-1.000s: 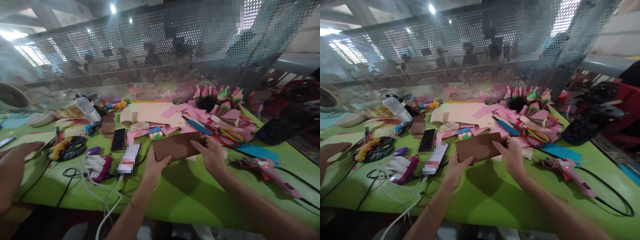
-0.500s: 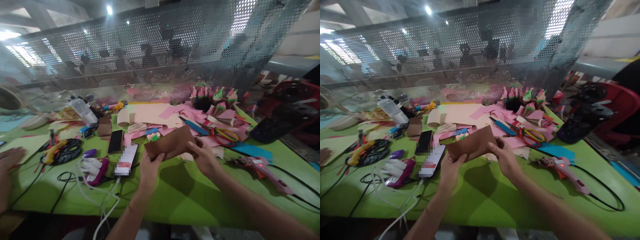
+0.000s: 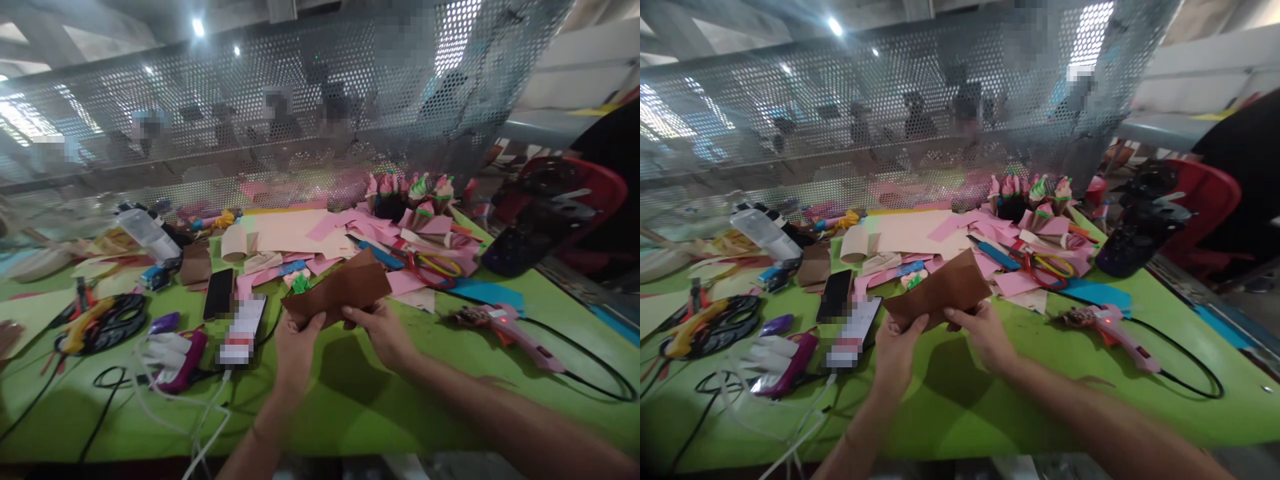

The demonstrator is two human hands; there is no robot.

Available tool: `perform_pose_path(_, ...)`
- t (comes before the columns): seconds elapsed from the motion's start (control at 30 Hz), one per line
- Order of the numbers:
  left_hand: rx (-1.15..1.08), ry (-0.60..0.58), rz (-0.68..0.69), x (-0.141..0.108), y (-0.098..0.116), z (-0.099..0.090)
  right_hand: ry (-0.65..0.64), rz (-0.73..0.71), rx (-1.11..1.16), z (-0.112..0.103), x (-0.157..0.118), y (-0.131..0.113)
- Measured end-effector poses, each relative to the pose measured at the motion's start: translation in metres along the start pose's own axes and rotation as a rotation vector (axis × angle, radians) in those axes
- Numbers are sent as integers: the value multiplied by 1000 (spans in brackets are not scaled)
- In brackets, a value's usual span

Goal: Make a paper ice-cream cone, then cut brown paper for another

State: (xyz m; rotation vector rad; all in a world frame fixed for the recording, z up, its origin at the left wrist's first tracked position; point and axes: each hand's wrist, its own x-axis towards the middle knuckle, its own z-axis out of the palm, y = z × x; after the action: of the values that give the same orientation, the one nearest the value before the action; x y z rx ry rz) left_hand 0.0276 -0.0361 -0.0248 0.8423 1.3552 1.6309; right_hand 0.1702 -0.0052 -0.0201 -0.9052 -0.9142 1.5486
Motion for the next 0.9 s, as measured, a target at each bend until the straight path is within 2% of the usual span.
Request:
perform_pose_path(0.13,-14,43,18,6,-3,-5,46,-69,-6,-10,8,-10)
perform_pose_path(0.33,-16,13,40,8,-5,-9,105,-123,-10,-19,14,-20)
perform_pose_path(0.5,-3,60,27,12,-4,-14,171,-210,-6,-30,23,-29)
perform_pose_path(0.57,33,28,4,11,-1,-15,149,-227,-30,-34,25,-31)
perform_pose_path(0.63,65,-33,-29,9,2,-13,63,-182,-86,-36,25,-31)
perform_pose_path(0.73,55,-110,-70,6,7,-9,-56,-11,-136,-35,22,-29)
perform_pose_path(0.8,25,-135,-81,6,8,-9,-33,57,-126,-33,20,-27)
perform_pose_path(0.9,-10,-135,-93,9,6,-11,48,43,-96,-31,18,-27)
